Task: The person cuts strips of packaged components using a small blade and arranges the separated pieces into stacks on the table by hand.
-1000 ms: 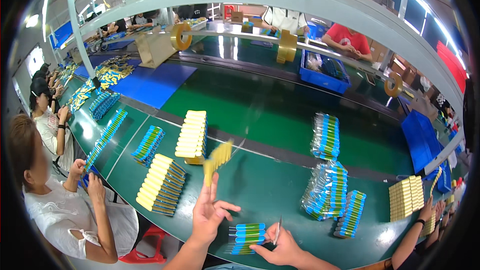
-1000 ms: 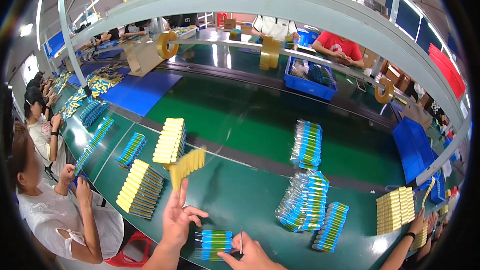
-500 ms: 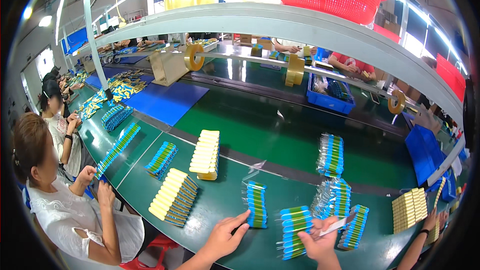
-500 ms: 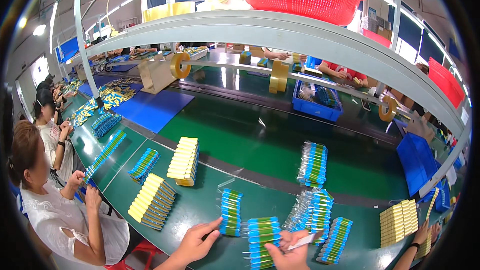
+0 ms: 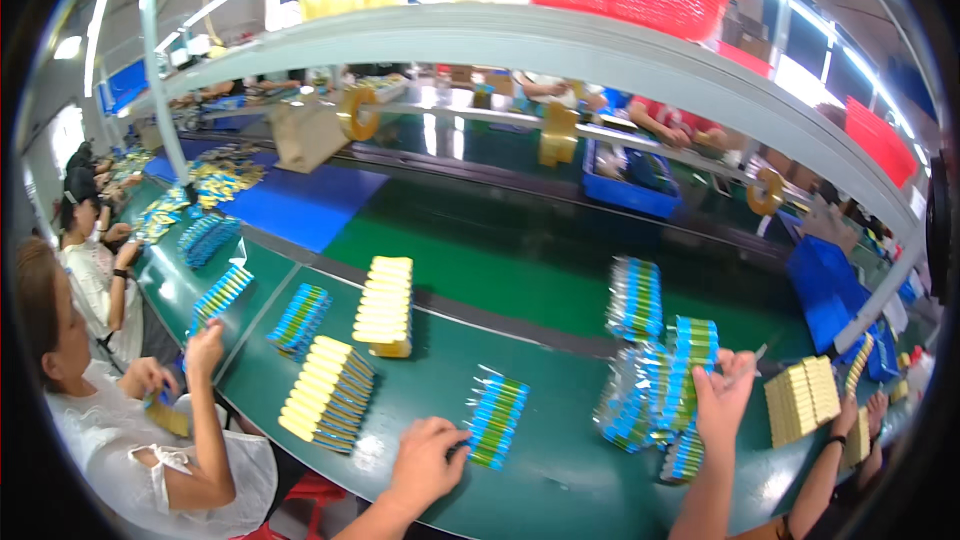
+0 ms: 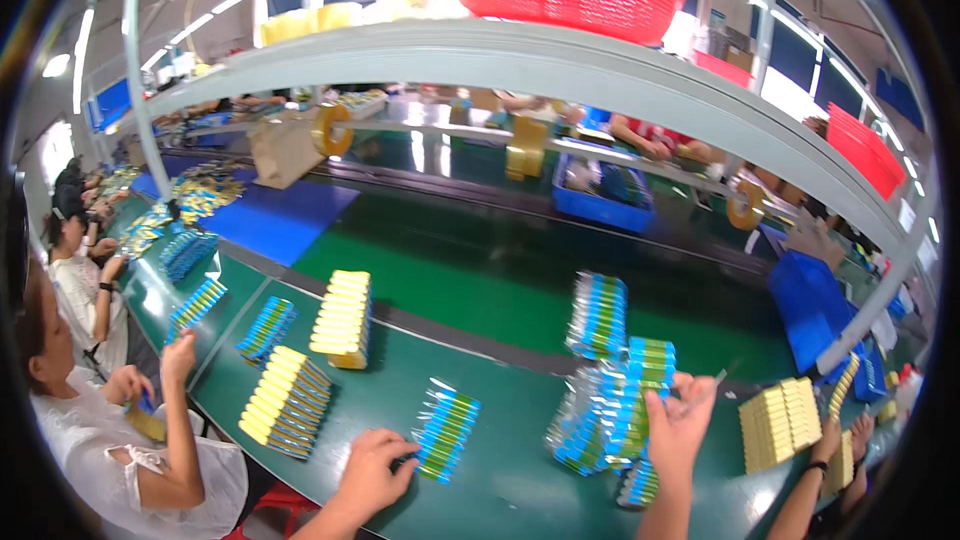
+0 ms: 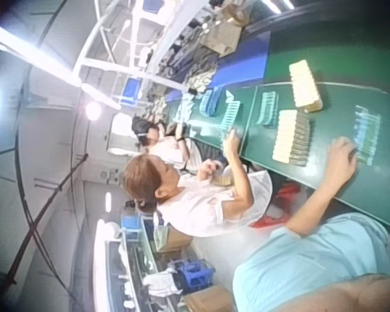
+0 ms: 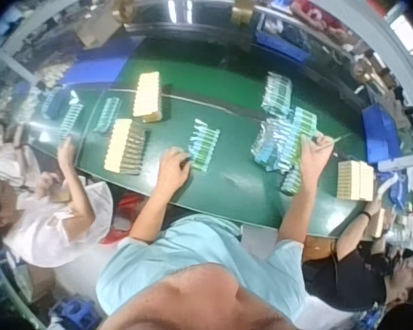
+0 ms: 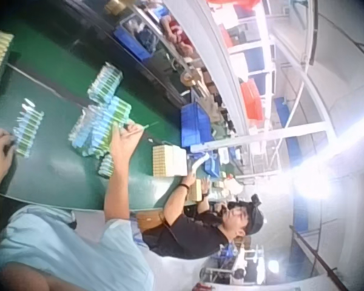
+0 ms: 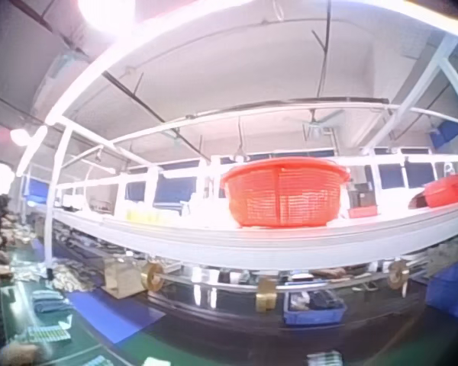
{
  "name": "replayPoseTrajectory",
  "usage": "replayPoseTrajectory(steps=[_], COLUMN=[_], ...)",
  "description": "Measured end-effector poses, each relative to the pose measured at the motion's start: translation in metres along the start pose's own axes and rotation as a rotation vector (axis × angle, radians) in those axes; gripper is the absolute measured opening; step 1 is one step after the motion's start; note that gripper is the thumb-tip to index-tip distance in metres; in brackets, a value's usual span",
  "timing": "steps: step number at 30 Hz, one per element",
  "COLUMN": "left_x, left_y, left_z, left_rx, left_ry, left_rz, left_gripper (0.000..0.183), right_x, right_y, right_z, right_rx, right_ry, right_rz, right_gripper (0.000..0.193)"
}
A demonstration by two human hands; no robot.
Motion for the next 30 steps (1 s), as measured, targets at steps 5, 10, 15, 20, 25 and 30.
replayPoseTrajectory(steps=[5, 10, 15, 20, 25, 30], left_x=[-0.009, -0.009, 0.002, 0.004, 0.002, 0.002], left_y=[0.015, 0.019, 0.016, 0.017, 0.015, 0.013], left_z=[0.018, 0.006, -0.010, -0.011, -0.013, -0.010], left_rx=[0.046, -0.061, -0.026, -0.020, -0.008, -0.020], left_ry=[-0.005, -0.073, -0.212, -0.218, -0.224, -0.221], left_rz=[0.056, -0.134, -0.228, -0.216, -0.215, -0.206], left_gripper=[0.040, 0.037, 0.021, 0.023, 0.025, 0.026], right_x=[-0.015, -0.011, 0.006, 0.015, 0.024, 0.023], right_y=[0.029, 0.039, 0.024, 0.042, 0.041, 0.038], right_z=[0.019, 0.012, -0.005, 0.003, -0.022, -0.058], right_rx=[0.036, 0.101, 0.868, 0.828, 0.531, 0.994], right_ry=[0.032, -0.011, -0.067, -0.126, -0.130, -0.228], right_rz=[0.026, -0.085, -0.179, -0.173, -0.392, -0.371], right_gripper=[0.049, 0.045, 0.046, 0.040, 0.065, 0.097])
Point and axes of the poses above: each hand's wrist, its own x-axis away from the middle knuckle, its own z-axis out of the back of the hand, y = z × x, the point moved 5 cm from there along -x, towards the middle knuckle, and after that the axes turned 4 degrees about -y, right-handed, at the moved point
